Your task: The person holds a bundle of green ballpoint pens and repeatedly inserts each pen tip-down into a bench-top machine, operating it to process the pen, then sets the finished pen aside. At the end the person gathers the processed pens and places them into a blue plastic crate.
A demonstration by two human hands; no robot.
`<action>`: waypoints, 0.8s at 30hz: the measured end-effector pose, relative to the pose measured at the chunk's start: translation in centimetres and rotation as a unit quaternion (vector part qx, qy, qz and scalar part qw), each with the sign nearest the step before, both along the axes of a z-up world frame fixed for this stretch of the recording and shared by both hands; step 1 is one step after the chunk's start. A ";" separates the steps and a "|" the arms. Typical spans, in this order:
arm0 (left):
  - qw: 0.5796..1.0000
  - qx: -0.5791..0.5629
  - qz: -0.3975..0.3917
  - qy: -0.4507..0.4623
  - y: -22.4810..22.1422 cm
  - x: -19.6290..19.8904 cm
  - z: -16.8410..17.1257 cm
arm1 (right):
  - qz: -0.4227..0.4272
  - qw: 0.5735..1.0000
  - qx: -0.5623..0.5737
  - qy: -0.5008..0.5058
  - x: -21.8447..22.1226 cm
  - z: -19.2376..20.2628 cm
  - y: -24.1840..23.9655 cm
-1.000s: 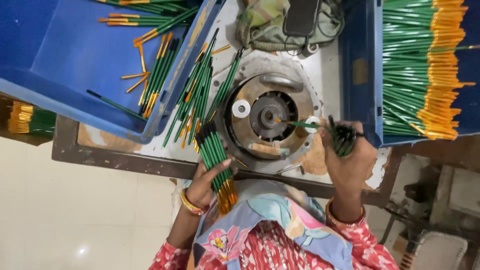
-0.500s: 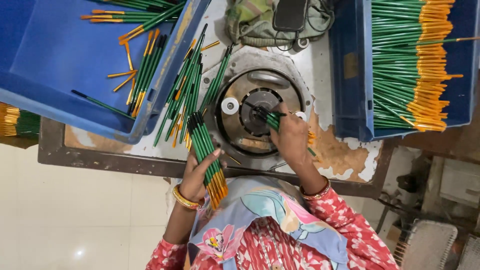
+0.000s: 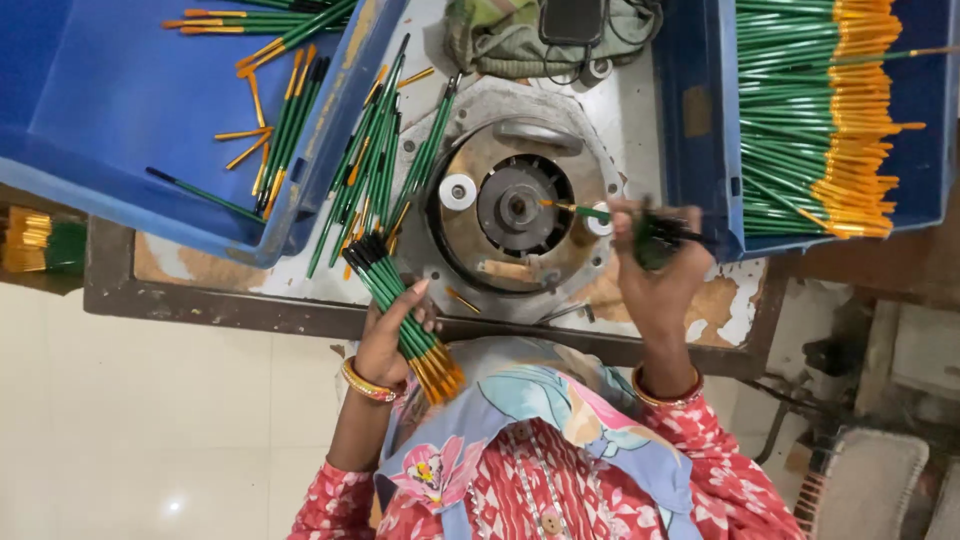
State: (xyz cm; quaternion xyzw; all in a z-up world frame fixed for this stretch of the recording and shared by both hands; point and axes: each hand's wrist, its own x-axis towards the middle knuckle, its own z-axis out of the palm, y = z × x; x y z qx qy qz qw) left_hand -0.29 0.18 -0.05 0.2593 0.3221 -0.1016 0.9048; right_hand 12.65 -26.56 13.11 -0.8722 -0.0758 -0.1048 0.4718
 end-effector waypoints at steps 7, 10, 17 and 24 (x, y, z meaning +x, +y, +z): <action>1.000 -0.018 -0.022 0.010 -1.1 1.3 -0.5 | -0.105 0.963 0.205 -0.142 -5.0 -16.7 -12.3; 0.999 -0.012 -0.038 -0.006 -1.7 1.6 0.1 | -0.181 0.971 0.127 -0.090 -6.8 -25.0 -13.9; 0.995 0.045 -0.077 -0.045 -1.6 1.2 0.2 | -0.049 0.993 -0.107 0.009 -3.0 -10.0 -8.1; 0.997 0.048 -0.066 -0.016 -1.3 1.5 0.9 | -0.003 0.938 -0.335 -0.087 6.5 2.5 -13.9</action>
